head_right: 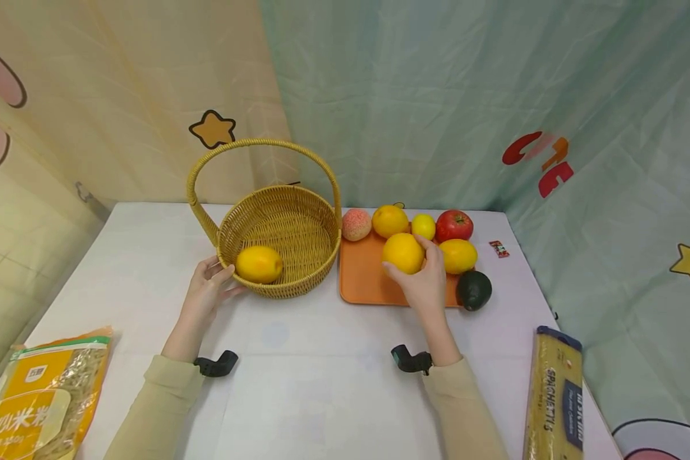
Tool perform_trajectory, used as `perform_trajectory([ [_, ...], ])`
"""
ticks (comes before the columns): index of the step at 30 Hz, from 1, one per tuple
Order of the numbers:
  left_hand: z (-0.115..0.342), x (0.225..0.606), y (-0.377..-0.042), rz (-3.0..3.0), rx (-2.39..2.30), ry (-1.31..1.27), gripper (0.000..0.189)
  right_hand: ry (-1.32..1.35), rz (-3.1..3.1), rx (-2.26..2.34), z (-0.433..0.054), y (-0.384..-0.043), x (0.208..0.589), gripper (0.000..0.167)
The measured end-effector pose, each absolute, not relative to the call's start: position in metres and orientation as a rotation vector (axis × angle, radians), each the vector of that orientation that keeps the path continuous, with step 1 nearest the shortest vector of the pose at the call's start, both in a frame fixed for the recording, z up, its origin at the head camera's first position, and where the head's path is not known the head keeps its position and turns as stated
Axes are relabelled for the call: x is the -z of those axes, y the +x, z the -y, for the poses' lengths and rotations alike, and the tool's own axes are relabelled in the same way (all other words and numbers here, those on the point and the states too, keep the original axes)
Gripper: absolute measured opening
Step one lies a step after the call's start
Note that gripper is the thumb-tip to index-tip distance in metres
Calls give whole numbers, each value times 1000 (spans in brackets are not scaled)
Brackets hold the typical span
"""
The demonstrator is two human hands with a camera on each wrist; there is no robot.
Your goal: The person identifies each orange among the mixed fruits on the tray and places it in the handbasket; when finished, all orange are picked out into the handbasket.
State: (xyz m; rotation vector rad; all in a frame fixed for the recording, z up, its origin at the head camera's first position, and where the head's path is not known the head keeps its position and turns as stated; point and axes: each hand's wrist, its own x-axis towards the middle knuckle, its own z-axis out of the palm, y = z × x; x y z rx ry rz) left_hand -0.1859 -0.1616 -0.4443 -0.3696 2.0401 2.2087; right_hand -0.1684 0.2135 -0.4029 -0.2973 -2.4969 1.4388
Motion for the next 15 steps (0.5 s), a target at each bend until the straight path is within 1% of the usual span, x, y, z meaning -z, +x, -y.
perform_trajectory([
  [8,162,444,-185,-2058,-2205,-358,62,-84,2387,-1650,-170,-190,388,79],
  [15,163,448,-188,-2069,-2192,-377,61,99,2340,-1852,-127,-205,389,78],
])
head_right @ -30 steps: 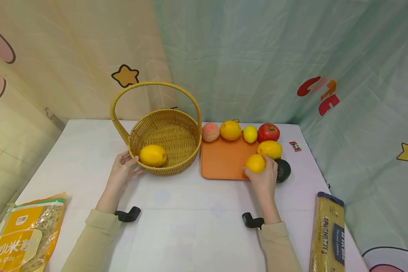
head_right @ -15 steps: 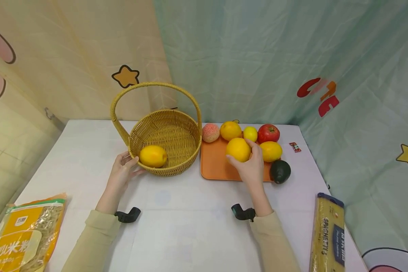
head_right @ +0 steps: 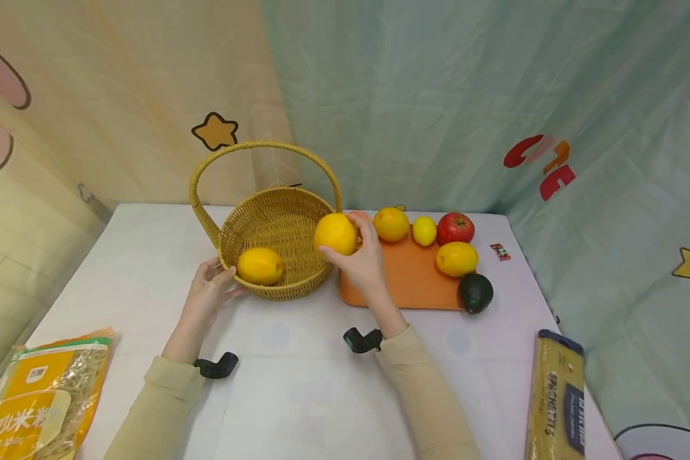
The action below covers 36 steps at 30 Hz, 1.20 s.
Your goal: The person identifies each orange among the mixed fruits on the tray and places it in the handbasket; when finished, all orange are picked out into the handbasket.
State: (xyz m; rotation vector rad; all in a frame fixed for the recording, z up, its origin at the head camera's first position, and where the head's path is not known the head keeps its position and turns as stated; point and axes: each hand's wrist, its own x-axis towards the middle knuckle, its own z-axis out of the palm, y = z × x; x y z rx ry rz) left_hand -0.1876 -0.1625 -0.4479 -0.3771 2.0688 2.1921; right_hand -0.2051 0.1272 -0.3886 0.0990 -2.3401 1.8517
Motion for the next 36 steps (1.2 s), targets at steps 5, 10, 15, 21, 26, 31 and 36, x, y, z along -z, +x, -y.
perform_trajectory([
  [5,163,450,-188,-2077,-2184,-383,60,141,2476,-1783,-104,-214,395,78],
  [10,163,450,-187,-2084,-2189,-366,60,191,2582,-1724,-89,-222,401,77],
  [15,163,449,-186,-2077,-2199,-365,60,283,2645,-1703,-79,-230,405,76],
  [21,163,446,-185,-2070,-2204,-355,62,382,2745,-1590,-74,-239,410,80],
  [26,163,445,-185,-2056,-2205,-357,62,491,2850,-1381,-75,-243,413,82],
  [31,163,445,-186,-2051,-2205,-359,62,551,2894,-1268,-76,-244,413,81],
  [36,163,446,-186,-2059,-2200,-361,61,588,2937,-1180,-75,-245,412,82],
])
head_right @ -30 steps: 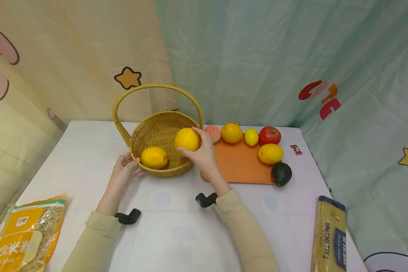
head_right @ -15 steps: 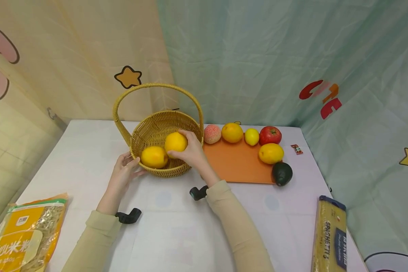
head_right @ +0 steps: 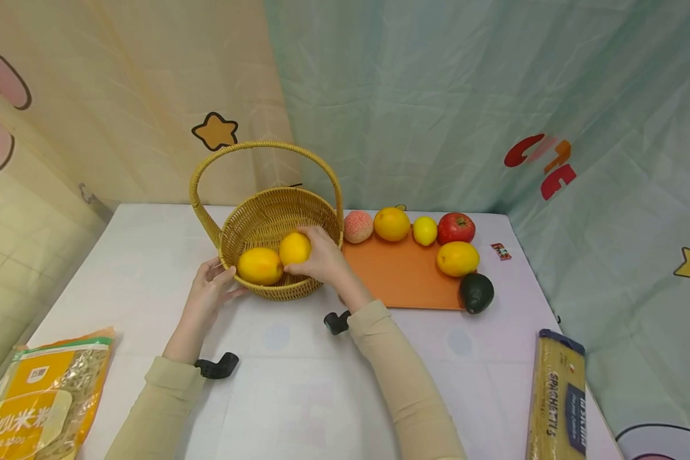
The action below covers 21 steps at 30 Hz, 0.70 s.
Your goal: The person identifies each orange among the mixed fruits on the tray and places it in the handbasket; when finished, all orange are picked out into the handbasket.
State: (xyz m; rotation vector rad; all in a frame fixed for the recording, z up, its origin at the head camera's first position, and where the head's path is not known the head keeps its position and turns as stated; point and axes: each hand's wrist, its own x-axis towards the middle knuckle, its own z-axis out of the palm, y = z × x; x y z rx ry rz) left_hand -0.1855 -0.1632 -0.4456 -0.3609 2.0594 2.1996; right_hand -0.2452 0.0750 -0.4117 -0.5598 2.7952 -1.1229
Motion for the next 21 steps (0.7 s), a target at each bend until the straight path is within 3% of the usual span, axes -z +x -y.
perform_trajectory([
  [21,163,448,-187,-2082,-2176,-370,61,-604,-2786,762,-74,-246,409,82],
])
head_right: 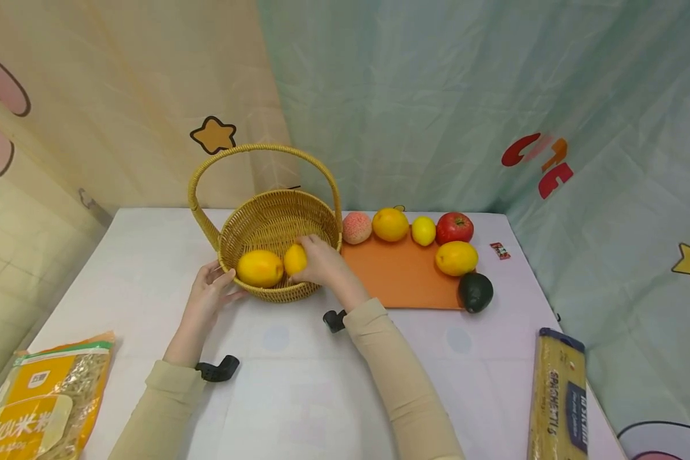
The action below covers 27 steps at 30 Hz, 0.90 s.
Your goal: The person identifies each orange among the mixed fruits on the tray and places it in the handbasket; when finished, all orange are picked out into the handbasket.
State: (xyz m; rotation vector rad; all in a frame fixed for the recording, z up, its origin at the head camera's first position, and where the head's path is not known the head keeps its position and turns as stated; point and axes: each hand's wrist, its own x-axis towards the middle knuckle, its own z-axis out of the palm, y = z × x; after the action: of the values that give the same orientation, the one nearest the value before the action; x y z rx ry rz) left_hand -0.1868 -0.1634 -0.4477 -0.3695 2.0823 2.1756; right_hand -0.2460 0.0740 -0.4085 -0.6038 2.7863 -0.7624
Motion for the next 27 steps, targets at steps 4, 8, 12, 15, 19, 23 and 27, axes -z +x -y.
perform_trajectory([
  [4,163,449,-187,-2090,-2167,-368,61,-601,-2763,780,-76,-245,408,79],
  [8,162,449,-187,-2097,-2163,-364,62,-619,-2774,863,-80,-245,406,72],
  [12,163,448,-187,-2087,-2168,-367,62,-656,-2805,969,-86,-243,401,62],
  [15,162,446,-187,-2077,-2170,-367,62,-671,-2817,1083,-95,-241,397,55],
  [19,162,445,-187,-2069,-2172,-364,63,-668,-2812,1276,-109,-237,390,48],
  [23,162,445,-187,-2064,-2168,-365,63,-628,-2818,1462,-127,-232,382,39],
  [27,162,446,-187,-2068,-2162,-377,63,-578,-2832,1572,-149,-228,375,35],
])
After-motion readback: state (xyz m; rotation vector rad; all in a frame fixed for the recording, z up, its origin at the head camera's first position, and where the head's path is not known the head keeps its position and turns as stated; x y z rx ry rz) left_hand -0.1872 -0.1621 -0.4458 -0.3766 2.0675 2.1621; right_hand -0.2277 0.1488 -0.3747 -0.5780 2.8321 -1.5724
